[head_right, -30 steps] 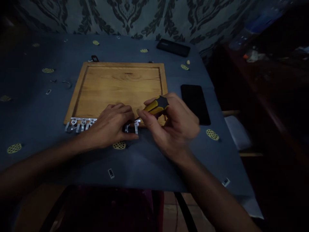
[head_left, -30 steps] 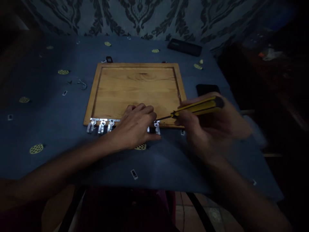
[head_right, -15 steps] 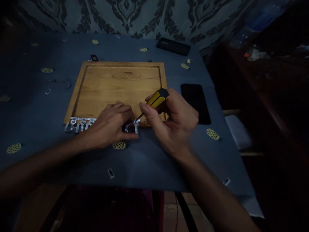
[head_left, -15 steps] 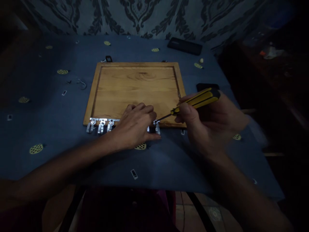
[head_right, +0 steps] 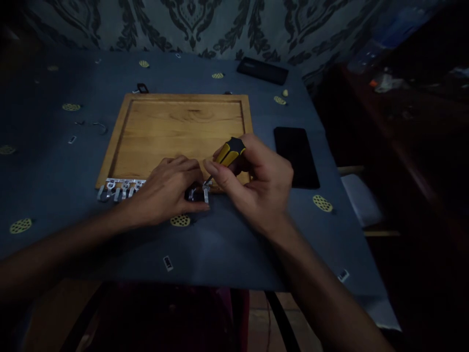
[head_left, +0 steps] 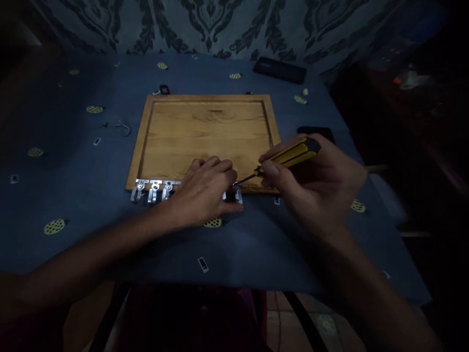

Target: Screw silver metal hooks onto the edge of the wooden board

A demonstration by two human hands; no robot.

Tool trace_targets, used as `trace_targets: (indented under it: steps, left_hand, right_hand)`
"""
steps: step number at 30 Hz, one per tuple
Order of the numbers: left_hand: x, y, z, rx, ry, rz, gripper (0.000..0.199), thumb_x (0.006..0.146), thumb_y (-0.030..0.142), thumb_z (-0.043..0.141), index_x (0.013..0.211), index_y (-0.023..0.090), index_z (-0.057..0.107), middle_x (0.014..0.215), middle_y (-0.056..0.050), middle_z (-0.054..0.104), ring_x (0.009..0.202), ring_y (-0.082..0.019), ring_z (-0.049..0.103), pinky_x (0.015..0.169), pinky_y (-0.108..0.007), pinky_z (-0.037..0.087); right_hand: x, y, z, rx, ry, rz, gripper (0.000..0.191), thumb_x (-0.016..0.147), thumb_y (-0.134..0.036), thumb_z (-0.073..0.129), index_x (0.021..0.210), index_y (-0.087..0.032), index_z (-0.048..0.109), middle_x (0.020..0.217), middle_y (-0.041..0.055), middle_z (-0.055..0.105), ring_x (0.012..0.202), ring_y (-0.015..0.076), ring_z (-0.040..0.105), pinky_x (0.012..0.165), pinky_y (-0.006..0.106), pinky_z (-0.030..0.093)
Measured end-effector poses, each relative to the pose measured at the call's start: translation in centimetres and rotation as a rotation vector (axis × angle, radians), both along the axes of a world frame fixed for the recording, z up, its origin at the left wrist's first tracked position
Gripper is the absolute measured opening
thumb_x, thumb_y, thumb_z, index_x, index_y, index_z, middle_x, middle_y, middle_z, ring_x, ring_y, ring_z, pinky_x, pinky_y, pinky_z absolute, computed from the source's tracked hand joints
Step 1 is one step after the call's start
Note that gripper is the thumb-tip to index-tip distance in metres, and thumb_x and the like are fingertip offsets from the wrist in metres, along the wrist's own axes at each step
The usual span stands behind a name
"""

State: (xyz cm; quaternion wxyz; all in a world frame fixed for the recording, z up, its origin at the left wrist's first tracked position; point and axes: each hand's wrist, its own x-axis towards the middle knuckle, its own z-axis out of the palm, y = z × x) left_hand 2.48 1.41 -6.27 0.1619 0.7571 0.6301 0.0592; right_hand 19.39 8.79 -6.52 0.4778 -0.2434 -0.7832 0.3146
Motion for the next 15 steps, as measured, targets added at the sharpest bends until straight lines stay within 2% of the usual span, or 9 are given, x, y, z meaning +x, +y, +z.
trace_targets:
  steps: [4, 8, 15]
  left_hand:
    - [-0.04, -0.08, -0.08, 0.01, -0.018, -0.002, 0.042, 0.089, 0.049, 0.078, 0.11, 0.014, 0.069, 0.121, -0.01, 0.067, 0.117, -0.033, 0.057, 0.098, -0.046, 0.042]
    - [-0.11, -0.08, -0.2, 0.007, -0.023, 0.002, 0.044, 0.088, 0.051, 0.079, 0.111, 0.014, 0.07, 0.117, -0.009, 0.068, 0.115, -0.032, 0.057, 0.097, -0.045, 0.041]
    - [-0.03, -0.02, -0.24, -0.004, -0.022, 0.006, 0.045, 0.089, 0.05, 0.078, 0.114, 0.014, 0.069, 0.13, -0.01, 0.066, 0.123, -0.033, 0.055, 0.101, -0.047, 0.04]
  right_hand:
    - [0.33, 0.53, 0.44, 0.0, -0.053, 0.088, 0.006, 0.088, -0.031, 0.083, 0.09, -0.031, 0.077, 0.093, -0.0017, 0.078, 0.069, 0.0181, 0.07, 0.06, 0.034, 0.056]
    - [0.51, 0.94, 0.42, 0.114, -0.086, 0.092, 0.012, 0.088, -0.03, 0.083, 0.08, -0.03, 0.075, 0.086, -0.0018, 0.078, 0.069, 0.0196, 0.069, 0.059, 0.035, 0.055]
    - [-0.09, 0.12, -0.47, 0.229, -0.083, -0.14, 0.013, 0.091, -0.028, 0.079, 0.08, -0.03, 0.072, 0.065, -0.0038, 0.064, 0.055, 0.0163, 0.059, 0.05, 0.033, 0.046]
